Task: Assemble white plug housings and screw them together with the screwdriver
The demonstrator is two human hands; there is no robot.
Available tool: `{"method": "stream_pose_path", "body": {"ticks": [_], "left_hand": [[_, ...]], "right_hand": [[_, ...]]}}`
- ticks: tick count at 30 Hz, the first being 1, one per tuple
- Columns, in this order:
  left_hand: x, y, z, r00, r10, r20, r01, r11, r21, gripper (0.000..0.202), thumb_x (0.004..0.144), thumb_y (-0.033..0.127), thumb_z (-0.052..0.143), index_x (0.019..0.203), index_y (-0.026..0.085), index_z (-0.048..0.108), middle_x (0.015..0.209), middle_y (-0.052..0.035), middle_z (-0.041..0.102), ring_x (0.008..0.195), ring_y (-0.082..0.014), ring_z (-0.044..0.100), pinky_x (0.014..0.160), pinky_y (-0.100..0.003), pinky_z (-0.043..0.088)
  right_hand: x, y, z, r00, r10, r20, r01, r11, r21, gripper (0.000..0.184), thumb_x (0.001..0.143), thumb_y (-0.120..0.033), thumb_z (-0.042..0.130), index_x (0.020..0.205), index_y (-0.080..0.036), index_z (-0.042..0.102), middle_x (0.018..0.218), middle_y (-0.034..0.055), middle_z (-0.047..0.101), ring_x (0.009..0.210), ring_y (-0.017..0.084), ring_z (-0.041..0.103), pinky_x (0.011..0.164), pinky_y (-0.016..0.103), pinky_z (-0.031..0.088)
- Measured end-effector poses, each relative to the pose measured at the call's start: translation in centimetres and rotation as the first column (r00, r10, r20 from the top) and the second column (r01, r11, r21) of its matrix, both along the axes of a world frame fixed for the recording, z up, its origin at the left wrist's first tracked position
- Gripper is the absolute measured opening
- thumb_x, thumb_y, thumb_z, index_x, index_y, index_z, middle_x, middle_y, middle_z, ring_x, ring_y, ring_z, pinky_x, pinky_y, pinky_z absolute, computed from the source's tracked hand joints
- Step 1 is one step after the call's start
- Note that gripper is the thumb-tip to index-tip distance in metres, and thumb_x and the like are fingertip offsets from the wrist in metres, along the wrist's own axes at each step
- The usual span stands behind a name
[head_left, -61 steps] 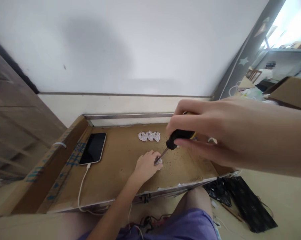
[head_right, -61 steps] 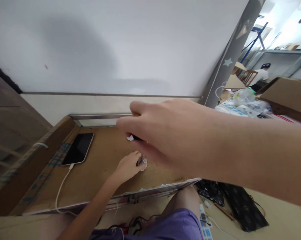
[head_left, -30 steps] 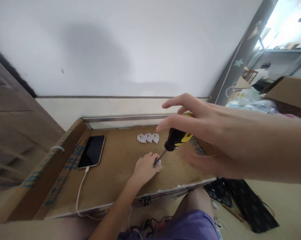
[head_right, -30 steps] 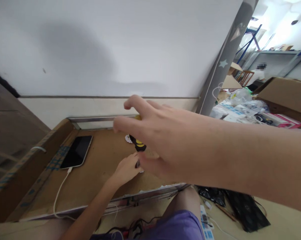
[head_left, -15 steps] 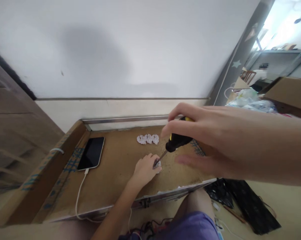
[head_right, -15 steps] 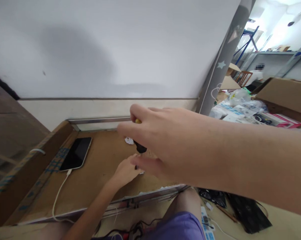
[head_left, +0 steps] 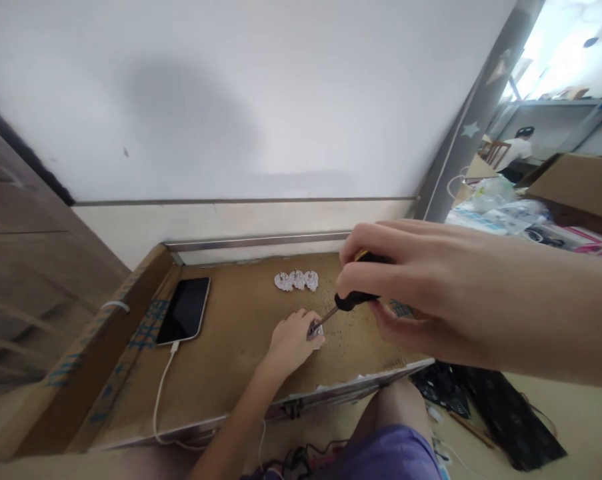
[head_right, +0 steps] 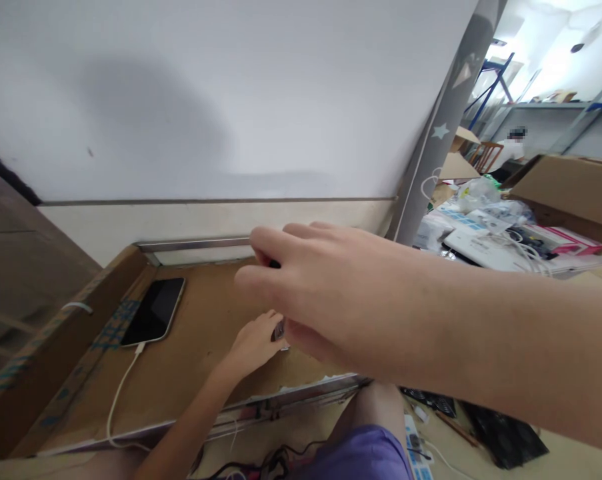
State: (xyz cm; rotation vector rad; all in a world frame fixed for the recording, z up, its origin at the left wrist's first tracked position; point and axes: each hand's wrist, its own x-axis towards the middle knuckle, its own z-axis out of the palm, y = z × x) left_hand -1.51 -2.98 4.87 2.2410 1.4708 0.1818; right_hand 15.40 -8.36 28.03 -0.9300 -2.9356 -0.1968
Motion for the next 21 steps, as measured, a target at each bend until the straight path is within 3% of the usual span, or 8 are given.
{"method": "stream_pose_path", "body": {"ticks": [7, 10, 13, 16, 21], "left_hand": [[-0.1, -0.1, -0.3, 1.000, -0.001, 0.023, 0.001, 1.000, 0.006, 0.026, 0.081, 0.033, 0.054, 0.105, 0.023, 0.058, 0.110, -0.0050, 0.061, 0.104, -0.0232, 0.056, 0.091, -0.034, 0.041], [0.1, 0.0, -0.8, 0.998, 0.051, 0.033, -0.052, 0.998, 0.021, 0.029, 0.080, 0.034, 0.056, 0.108, 0.024, 0.057, 0.109, -0.0042, 0.063, 0.102, -0.0229, 0.057, 0.088, -0.033, 0.042], [0.5, 0.2, -1.5, 0.989, 0.094, 0.114, -0.106, 0.989, 0.103, 0.036, 0.081, 0.033, 0.058, 0.115, 0.024, 0.054, 0.114, -0.0043, 0.062, 0.104, -0.0225, 0.057, 0.090, -0.033, 0.042], [0.6, 0.5, -1.8, 0.972, 0.056, 0.228, -0.105, 0.973, 0.208, 0.039, 0.083, 0.033, 0.056, 0.120, 0.022, 0.052, 0.121, -0.0049, 0.060, 0.112, -0.0214, 0.053, 0.097, -0.034, 0.038], [0.3, 1.0, -1.2, 0.971, -0.024, 0.239, -0.053, 0.948, 0.312, 0.023, 0.089, 0.031, 0.048, 0.106, 0.023, 0.061, 0.106, -0.0025, 0.067, 0.101, -0.0191, 0.059, 0.093, -0.032, 0.039]], "right_hand": [[0.6, -0.8, 1.0, 1.000, 0.000, -0.003, 0.000, 0.989, 0.145, 0.020, 0.081, -0.018, 0.046, 0.097, -0.023, 0.057, 0.100, 0.0030, 0.056, 0.077, 0.014, 0.055, 0.065, 0.030, 0.042], [1.1, -1.2, 1.3, 0.999, 0.003, -0.042, 0.006, 0.977, 0.211, 0.019, 0.082, -0.021, 0.045, 0.096, -0.024, 0.057, 0.100, 0.0029, 0.055, 0.072, 0.013, 0.054, 0.061, 0.030, 0.041], [1.8, -1.6, 1.6, 0.998, -0.012, -0.054, 0.027, 0.960, 0.280, 0.019, 0.083, -0.022, 0.045, 0.097, -0.025, 0.057, 0.104, 0.0033, 0.055, 0.072, 0.013, 0.054, 0.060, 0.030, 0.041], [2.5, -2.1, 1.8, 0.998, -0.031, -0.049, 0.046, 0.939, 0.342, 0.019, 0.081, -0.025, 0.049, 0.099, -0.026, 0.057, 0.105, 0.0021, 0.054, 0.076, 0.014, 0.055, 0.063, 0.030, 0.042], [3.0, -2.9, 1.8, 1.000, -0.021, -0.014, 0.025, 0.914, 0.404, 0.019, 0.082, -0.019, 0.048, 0.100, -0.023, 0.055, 0.106, 0.0048, 0.051, 0.079, 0.014, 0.053, 0.067, 0.032, 0.043]]}}
